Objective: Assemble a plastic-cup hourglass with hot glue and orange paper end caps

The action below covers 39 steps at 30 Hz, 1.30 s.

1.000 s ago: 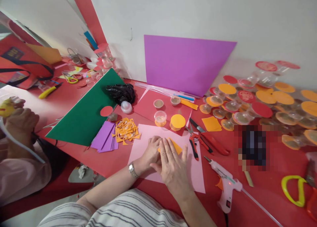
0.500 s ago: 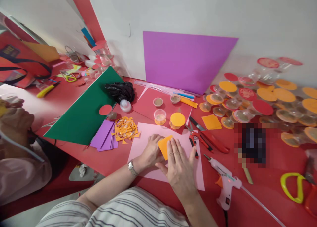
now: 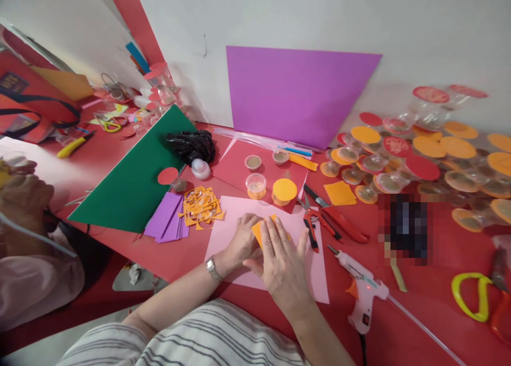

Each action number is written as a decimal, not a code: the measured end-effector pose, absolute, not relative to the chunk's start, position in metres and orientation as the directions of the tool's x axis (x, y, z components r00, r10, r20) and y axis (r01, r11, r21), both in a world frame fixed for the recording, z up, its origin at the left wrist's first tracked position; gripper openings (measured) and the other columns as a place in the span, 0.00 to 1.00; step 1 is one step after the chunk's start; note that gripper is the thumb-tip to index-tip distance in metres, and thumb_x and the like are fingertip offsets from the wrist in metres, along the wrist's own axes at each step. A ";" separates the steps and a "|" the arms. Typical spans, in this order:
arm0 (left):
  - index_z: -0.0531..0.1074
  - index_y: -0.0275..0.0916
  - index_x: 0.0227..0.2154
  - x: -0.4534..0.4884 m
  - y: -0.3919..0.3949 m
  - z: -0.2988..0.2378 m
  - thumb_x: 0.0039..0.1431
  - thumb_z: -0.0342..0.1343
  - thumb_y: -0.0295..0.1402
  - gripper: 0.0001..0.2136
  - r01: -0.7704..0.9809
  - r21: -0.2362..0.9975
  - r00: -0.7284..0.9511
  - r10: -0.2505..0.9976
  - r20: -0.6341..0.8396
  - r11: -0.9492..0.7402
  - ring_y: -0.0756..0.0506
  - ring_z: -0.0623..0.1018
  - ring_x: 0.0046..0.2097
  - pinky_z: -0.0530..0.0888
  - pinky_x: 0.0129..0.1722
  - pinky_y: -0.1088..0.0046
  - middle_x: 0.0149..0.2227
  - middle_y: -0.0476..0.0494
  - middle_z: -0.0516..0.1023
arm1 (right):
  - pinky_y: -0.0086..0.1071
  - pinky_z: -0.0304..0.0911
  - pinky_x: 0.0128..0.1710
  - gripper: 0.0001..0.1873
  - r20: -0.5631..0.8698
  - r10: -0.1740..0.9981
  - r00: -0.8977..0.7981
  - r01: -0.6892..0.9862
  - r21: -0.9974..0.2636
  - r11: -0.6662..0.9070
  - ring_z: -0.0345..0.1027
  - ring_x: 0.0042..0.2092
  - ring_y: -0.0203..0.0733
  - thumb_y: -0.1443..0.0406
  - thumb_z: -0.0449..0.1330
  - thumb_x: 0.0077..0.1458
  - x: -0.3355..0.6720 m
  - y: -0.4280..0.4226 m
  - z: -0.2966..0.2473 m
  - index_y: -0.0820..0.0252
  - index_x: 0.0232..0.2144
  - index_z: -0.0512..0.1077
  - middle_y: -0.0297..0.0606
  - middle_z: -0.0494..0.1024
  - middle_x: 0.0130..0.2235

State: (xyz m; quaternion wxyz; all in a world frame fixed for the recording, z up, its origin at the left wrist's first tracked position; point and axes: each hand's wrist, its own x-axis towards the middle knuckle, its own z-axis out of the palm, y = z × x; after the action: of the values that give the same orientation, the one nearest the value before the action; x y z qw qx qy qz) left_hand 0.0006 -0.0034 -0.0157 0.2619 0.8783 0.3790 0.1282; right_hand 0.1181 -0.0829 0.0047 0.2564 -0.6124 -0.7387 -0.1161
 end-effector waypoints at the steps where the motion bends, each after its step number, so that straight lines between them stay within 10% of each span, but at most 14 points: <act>1: 0.74 0.37 0.41 0.001 -0.004 -0.016 0.57 0.59 0.31 0.09 0.602 0.551 0.676 0.736 0.034 -0.578 0.38 0.68 0.45 0.69 0.45 0.59 0.41 0.39 0.74 | 0.62 0.27 0.67 0.32 0.526 0.841 -0.131 0.961 -0.140 0.237 0.67 0.60 0.54 0.55 0.46 0.68 0.116 -0.081 0.005 0.71 0.66 0.54 0.55 0.72 0.59; 11: 0.74 0.37 0.43 0.002 -0.004 -0.023 0.56 0.59 0.32 0.12 0.599 0.565 0.665 0.746 0.045 -0.567 0.37 0.70 0.45 0.70 0.44 0.57 0.43 0.36 0.75 | 0.60 0.31 0.68 0.33 0.536 0.833 -0.141 0.948 -0.170 0.270 0.68 0.59 0.55 0.54 0.46 0.68 0.114 -0.080 -0.005 0.70 0.67 0.54 0.56 0.73 0.58; 21: 0.71 0.39 0.46 -0.013 0.007 -0.013 0.58 0.59 0.41 0.16 0.118 0.941 0.497 0.839 0.221 -0.318 0.41 0.78 0.47 0.73 0.51 0.60 0.45 0.39 0.79 | 0.55 0.50 0.67 0.30 0.784 0.609 0.119 0.804 -0.436 0.404 0.57 0.67 0.51 0.59 0.45 0.69 0.146 -0.079 0.000 0.67 0.68 0.54 0.52 0.63 0.66; 29: 0.72 0.39 0.37 -0.008 0.007 -0.015 0.52 0.61 0.34 0.10 0.356 0.736 0.679 0.701 0.220 -0.576 0.40 0.75 0.44 0.69 0.48 0.60 0.39 0.41 0.78 | 0.55 0.49 0.67 0.28 0.727 0.678 0.107 0.802 -0.466 0.374 0.58 0.66 0.49 0.61 0.45 0.69 0.147 -0.082 -0.014 0.65 0.68 0.54 0.53 0.69 0.61; 39: 0.71 0.39 0.37 -0.002 0.006 -0.007 0.53 0.59 0.31 0.08 0.489 0.703 0.729 0.684 -0.005 -0.516 0.40 0.72 0.43 0.68 0.47 0.59 0.39 0.42 0.77 | 0.62 0.32 0.68 0.26 0.615 0.780 -0.111 0.872 -0.315 0.373 0.68 0.60 0.52 0.58 0.49 0.68 0.135 -0.079 -0.007 0.67 0.63 0.61 0.50 0.80 0.50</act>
State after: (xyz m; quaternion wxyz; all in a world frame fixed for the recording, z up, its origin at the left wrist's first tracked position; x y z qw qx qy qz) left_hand -0.0024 0.0059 -0.0072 0.3543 0.8597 0.3412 0.1375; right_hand 0.1354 -0.0788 -0.0066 0.3673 -0.5563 -0.7428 -0.0627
